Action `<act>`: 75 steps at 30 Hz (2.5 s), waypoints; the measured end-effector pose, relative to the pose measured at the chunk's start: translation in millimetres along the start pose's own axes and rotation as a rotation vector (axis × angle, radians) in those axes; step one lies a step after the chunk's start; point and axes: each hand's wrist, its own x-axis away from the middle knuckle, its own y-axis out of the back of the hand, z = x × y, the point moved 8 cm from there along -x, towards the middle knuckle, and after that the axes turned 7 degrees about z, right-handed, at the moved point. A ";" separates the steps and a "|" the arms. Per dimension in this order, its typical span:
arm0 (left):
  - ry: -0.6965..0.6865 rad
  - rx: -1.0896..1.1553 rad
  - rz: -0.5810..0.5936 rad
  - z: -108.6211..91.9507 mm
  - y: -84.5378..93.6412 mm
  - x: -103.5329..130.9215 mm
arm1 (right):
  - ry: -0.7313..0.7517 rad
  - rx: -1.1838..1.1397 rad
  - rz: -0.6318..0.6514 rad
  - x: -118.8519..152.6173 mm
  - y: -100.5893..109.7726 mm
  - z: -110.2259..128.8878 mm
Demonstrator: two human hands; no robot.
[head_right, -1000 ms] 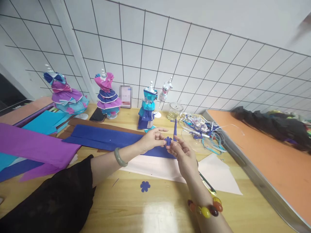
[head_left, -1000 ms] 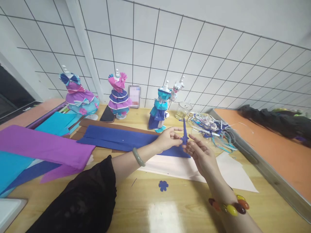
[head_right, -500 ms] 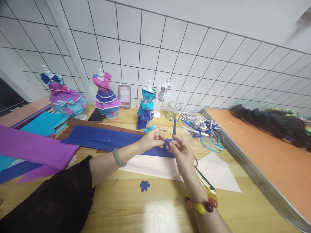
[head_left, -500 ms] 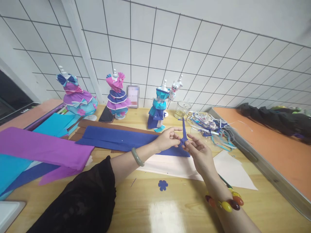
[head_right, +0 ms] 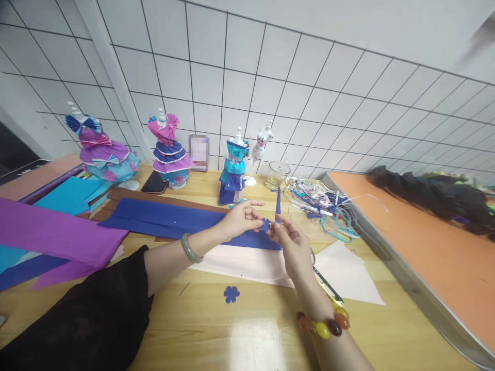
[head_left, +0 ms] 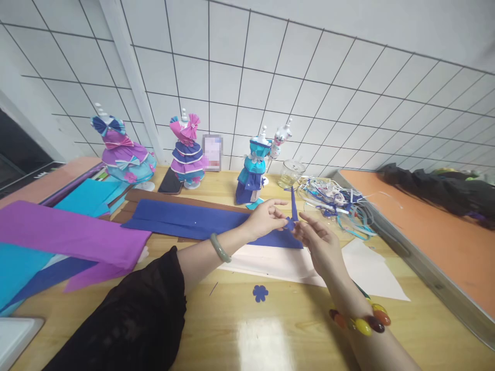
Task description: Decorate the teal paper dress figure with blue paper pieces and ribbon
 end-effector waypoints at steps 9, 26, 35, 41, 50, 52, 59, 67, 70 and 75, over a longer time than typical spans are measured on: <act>-0.030 -0.028 0.000 -1.0 0.2 0.0 | 0.031 0.059 0.082 -7.3 -18.4 3.2; -0.188 0.241 -0.790 1.8 97.9 28.8 | 0.041 0.075 0.201 -48.4 -64.7 11.4; -0.259 0.258 -0.735 -13.0 108.0 22.2 | 0.098 0.073 0.257 -70.7 -103.5 13.2; -0.268 0.229 -0.716 -20.1 108.7 22.2 | 0.159 0.111 0.242 -75.6 -115.5 17.6; -0.245 0.225 -0.677 -16.6 110.6 17.2 | 0.217 0.089 0.195 -83.8 -117.7 14.3; -0.244 0.238 -0.680 -15.8 111.4 17.4 | 0.219 0.097 0.186 -85.0 -113.9 12.7; -0.250 0.264 -0.673 -15.7 111.7 17.5 | 0.134 -0.031 0.150 -90.0 -97.1 12.5; -0.266 0.273 -0.659 -15.0 112.1 16.6 | 0.026 -0.049 0.298 -86.0 -124.8 4.9; -0.278 0.268 -0.652 -15.5 112.4 16.6 | 0.015 -0.061 0.240 -89.1 -124.1 2.0; -0.286 0.269 -0.647 -16.0 112.3 16.7 | 0.002 -0.064 0.210 -92.2 -123.8 -2.1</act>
